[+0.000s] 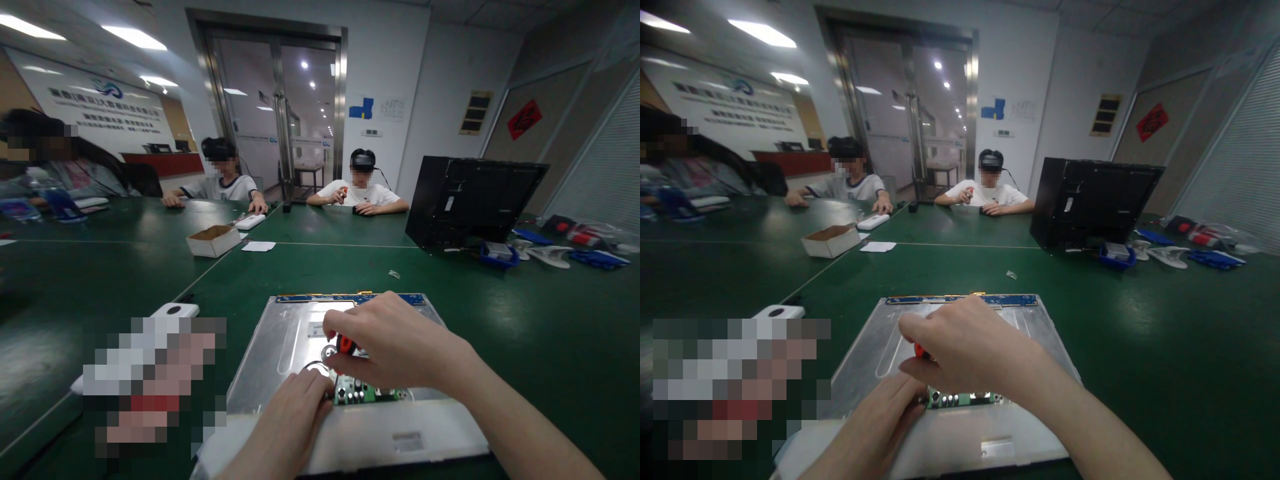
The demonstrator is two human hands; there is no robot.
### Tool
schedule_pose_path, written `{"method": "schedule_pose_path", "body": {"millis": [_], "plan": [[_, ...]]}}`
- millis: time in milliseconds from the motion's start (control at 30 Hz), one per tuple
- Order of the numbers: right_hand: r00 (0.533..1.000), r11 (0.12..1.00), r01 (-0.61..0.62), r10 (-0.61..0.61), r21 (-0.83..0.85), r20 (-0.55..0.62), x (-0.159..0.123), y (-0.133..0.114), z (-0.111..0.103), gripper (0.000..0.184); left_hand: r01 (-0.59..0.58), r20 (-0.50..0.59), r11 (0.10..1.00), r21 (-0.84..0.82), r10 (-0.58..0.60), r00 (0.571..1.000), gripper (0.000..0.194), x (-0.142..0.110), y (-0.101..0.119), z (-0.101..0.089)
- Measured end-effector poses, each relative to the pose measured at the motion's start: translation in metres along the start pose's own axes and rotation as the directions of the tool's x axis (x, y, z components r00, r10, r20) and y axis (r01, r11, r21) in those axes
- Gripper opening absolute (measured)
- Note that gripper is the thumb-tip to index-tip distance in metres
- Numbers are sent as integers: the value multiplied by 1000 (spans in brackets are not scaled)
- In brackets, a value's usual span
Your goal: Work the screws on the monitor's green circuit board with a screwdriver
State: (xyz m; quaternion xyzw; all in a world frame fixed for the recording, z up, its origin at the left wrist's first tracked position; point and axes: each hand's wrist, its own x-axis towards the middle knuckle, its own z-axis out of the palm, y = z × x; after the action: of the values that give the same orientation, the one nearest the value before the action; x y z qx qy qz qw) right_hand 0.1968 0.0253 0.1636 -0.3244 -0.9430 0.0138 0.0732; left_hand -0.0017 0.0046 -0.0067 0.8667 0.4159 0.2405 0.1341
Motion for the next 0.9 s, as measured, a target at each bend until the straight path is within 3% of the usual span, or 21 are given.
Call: {"method": "schedule_pose_path", "body": {"millis": [167,367,533,600,667,733,900], "plan": [[1000,1000,-10,10,-8,-23,0,2,0,15,21,20,999,-25,-21,1000,17,0,4,-4],[990,998,-67,66,-4,-126,-9,17,-10,16,129,107,987,-98,-118,987,18,-4,20,-24],[943,978,-210,200,-11,-266,-19,44,-15,23,101,6,988,-115,-101,995,24,-5,13,-30],[916,956,-293,280,-2,-289,-23,61,-6,21,81,-54,994,-67,-85,995,23,-2,5,-33],[885,933,-353,355,64,-301,-27,80,10,16,75,-43,997,1,-75,996,24,6,-4,-38],[838,900,-379,432,213,-333,-32,102,33,19,94,24,993,78,-96,995,25,19,-11,-44],[801,859,-403,498,316,-333,-48,143,89,16,149,189,973,175,-181,965,25,56,-18,-52]]}}
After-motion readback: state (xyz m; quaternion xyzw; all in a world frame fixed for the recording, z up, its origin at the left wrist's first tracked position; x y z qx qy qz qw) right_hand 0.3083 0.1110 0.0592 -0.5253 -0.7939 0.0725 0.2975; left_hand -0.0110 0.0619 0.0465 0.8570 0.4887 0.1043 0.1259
